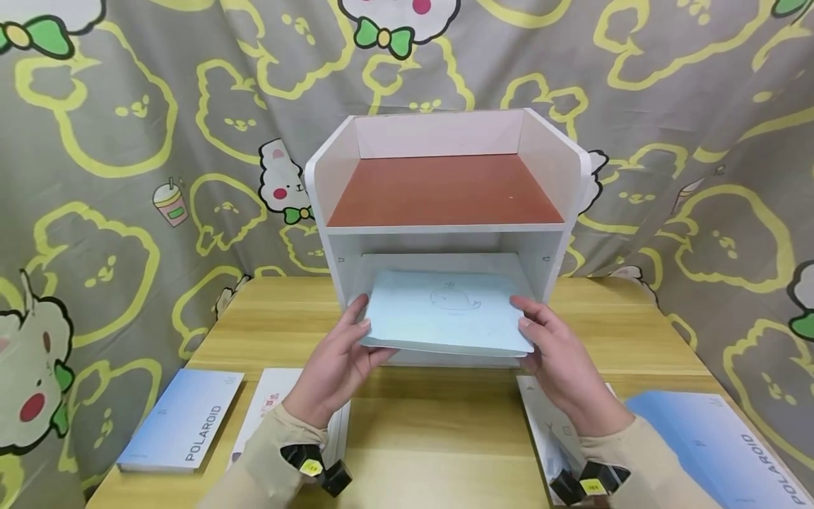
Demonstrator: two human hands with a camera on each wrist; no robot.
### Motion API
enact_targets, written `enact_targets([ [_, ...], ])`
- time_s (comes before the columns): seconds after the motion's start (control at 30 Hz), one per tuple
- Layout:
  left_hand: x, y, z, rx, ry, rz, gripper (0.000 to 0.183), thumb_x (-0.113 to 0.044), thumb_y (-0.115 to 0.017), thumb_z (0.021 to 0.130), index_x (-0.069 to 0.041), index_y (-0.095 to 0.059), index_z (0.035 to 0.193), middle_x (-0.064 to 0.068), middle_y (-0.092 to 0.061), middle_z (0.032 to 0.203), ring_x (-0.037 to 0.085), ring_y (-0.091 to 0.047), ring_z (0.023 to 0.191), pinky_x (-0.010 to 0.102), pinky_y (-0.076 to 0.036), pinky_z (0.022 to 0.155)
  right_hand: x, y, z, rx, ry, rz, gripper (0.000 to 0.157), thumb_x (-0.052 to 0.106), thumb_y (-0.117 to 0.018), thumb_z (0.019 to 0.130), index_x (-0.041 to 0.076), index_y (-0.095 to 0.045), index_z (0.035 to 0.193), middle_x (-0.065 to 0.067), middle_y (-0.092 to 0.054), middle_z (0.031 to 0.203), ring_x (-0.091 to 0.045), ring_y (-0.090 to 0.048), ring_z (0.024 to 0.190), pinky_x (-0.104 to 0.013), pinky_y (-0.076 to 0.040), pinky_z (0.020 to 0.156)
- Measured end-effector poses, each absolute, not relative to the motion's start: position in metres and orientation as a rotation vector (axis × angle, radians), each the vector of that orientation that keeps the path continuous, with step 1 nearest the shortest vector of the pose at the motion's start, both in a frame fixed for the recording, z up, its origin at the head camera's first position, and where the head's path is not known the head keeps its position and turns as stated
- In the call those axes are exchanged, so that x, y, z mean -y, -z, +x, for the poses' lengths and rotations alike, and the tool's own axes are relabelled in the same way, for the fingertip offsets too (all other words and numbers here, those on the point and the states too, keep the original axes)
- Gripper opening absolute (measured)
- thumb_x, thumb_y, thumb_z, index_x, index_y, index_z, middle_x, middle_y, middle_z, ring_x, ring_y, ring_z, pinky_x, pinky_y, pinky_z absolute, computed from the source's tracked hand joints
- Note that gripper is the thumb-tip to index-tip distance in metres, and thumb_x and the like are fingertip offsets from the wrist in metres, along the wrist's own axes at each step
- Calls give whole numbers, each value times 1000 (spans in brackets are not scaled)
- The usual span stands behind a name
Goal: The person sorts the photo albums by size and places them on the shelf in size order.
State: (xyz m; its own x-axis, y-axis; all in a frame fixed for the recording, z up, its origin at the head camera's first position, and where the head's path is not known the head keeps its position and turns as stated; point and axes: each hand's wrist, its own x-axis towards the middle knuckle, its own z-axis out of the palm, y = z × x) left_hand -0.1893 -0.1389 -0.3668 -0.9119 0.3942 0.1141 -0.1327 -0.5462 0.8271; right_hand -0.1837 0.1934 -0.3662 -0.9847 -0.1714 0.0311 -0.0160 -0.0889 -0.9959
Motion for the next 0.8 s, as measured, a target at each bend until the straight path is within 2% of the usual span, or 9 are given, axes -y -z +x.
enact_targets([
  [0.1, 138, 368, -190, -1304, -2494, 414, 67, -11, -35, 110, -21, 6, 163, 14, -18, 164, 29, -47, 136, 45, -46, 106, -202, 365, -180, -2327, 2004, -299, 53, 29, -44, 110, 10, -31, 158, -14, -27, 157, -26, -50, 121, -31, -54, 89],
  [0.17, 137, 368, -190, -1310, -2492, 420, 67, -11, -34, 110, -20, 5, 163, 14, -18, 163, 29, -48, 135, 44, -47, 105, -208, 362, -174, -2556, 1835, -358, 50, 30, -47, 109, 12, -37, 155, -13, -35, 155, -30, -50, 126, -34, -54, 91],
  [0.27, 136, 368, -190, -1298, -2490, 435, 66, -11, -34, 111, -21, 4, 163, 13, -20, 163, 29, -47, 136, 44, -45, 107, -211, 354, -163, -2943, 1594, -497, 42, 22, -54, 106, 12, -50, 147, -9, -47, 146, -31, -54, 125, -26, -51, 92],
  [0.33, 136, 368, -190, -1294, -2492, 436, 66, -11, -34, 111, -21, 5, 163, 12, -21, 163, 29, -47, 137, 44, -45, 107, -208, 347, -156, -3163, 1452, -699, 39, 15, -60, 101, 10, -58, 140, -8, -52, 142, -30, -54, 125, -25, -46, 99],
  [0.43, 136, 368, -189, -1290, -2501, 426, 66, -11, -34, 111, -22, 4, 163, 11, -23, 162, 30, -46, 137, 44, -45, 107, -194, 339, -145, -3353, 1210, -1193, 35, 17, -60, 99, 8, -65, 132, -10, -57, 139, -31, -53, 126, -25, -36, 111],
  [0.53, 137, 368, -188, -1298, -2509, 418, 66, -11, -35, 111, -22, 3, 164, 11, -22, 163, 30, -46, 138, 44, -45, 107, -173, 336, -138, -3337, 950, -1659, 38, 29, -51, 103, 8, -67, 130, -12, -59, 139, -35, -52, 129, -36, -31, 118],
  [0.6, 137, 369, -188, -1306, -2509, 418, 66, -12, -36, 111, -22, 3, 164, 11, -21, 163, 30, -46, 137, 44, -45, 107, -159, 339, -135, -3295, 804, -1864, 41, 32, -45, 106, 8, -68, 129, -12, -60, 138, -36, -52, 130, -45, -34, 116],
  [0.73, 136, 370, -190, -1327, -2496, 445, 67, -13, -37, 111, -22, 2, 164, 13, -21, 162, 31, -46, 137, 43, -44, 107, -142, 353, -134, -3199, 563, -2048, 43, 31, -40, 106, 11, -66, 133, -9, -60, 140, -35, -50, 134, -60, -38, 110],
  [0.8, 135, 371, -190, -1337, -2488, 460, 67, -14, -38, 111, -21, 2, 164, 14, -22, 162, 31, -46, 137, 43, -44, 107, -138, 360, -135, -3178, 452, -2045, 40, 29, -47, 103, 13, -64, 136, -7, -58, 142, -34, -47, 137, -63, -36, 110],
])
